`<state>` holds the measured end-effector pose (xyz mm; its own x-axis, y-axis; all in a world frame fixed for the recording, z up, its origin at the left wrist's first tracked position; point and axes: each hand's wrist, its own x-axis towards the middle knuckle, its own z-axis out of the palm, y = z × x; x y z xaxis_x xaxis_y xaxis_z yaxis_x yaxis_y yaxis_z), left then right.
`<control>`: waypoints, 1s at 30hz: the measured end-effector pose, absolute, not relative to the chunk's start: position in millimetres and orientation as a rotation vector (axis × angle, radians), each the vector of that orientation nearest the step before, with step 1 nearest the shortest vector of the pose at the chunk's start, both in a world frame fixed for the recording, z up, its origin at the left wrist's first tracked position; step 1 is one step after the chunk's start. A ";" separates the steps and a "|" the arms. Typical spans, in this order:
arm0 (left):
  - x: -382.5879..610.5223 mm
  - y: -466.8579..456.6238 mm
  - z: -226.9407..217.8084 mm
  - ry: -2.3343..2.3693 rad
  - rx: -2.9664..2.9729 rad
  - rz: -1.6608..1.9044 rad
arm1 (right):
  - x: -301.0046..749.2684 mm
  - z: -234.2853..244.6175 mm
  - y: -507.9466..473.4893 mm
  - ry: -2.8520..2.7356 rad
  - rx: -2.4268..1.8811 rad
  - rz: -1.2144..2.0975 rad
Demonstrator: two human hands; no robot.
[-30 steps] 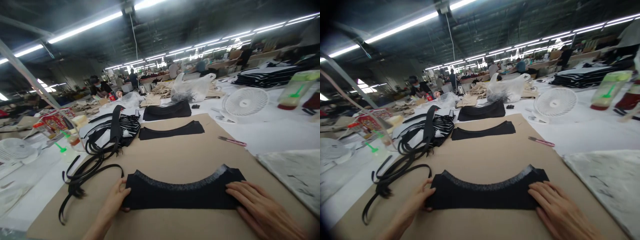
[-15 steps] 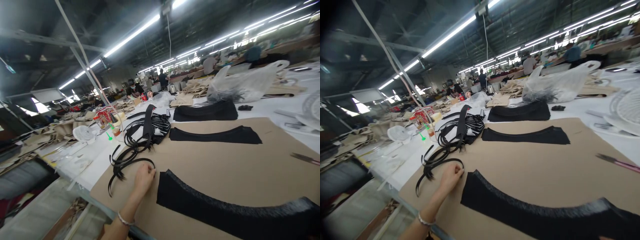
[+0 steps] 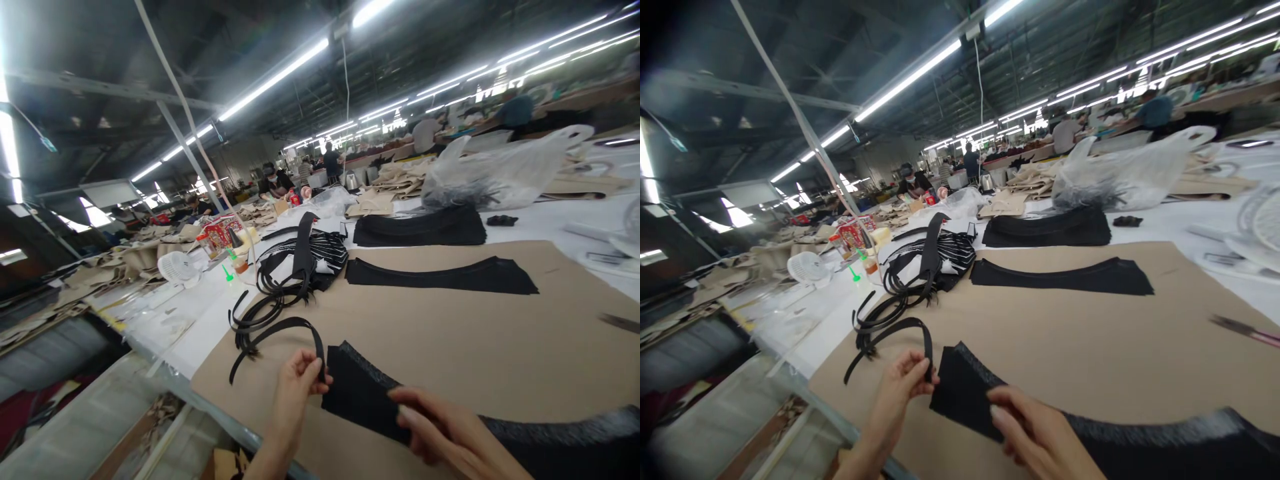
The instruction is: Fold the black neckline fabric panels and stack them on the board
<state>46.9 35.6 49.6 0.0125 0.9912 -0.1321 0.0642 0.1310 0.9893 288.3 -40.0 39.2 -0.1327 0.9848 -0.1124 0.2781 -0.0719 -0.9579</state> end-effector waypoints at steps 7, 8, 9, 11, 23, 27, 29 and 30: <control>61.9 5.1 23.4 1.166 1.119 1.103 | 195.1 54.9 50.1 -1.268 -1.330 1.464; 60.7 4.8 22.1 1.169 1.113 1.109 | 191.2 51.9 55.3 -1.256 -1.343 1.477; 59.2 5.1 21.4 1.176 1.111 1.117 | 188.8 49.3 58.8 -1.252 -1.346 1.494; 55.9 6.7 20.8 1.190 1.118 1.129 | 186.8 46.5 62.2 -1.239 -1.342 1.529; 38.4 38.8 28.1 1.274 1.048 1.205 | 203.5 52.2 81.1 -1.214 -1.119 1.444; 45.7 45.4 43.0 1.196 0.984 1.188 | 198.6 54.7 80.0 -1.279 -1.075 1.526; 52.6 46.2 50.2 1.139 0.966 1.159 | 193.9 55.2 78.3 -1.318 -1.059 1.563; 55.7 46.8 52.9 1.119 0.965 1.143 | 191.9 55.0 77.7 -1.337 -1.054 1.573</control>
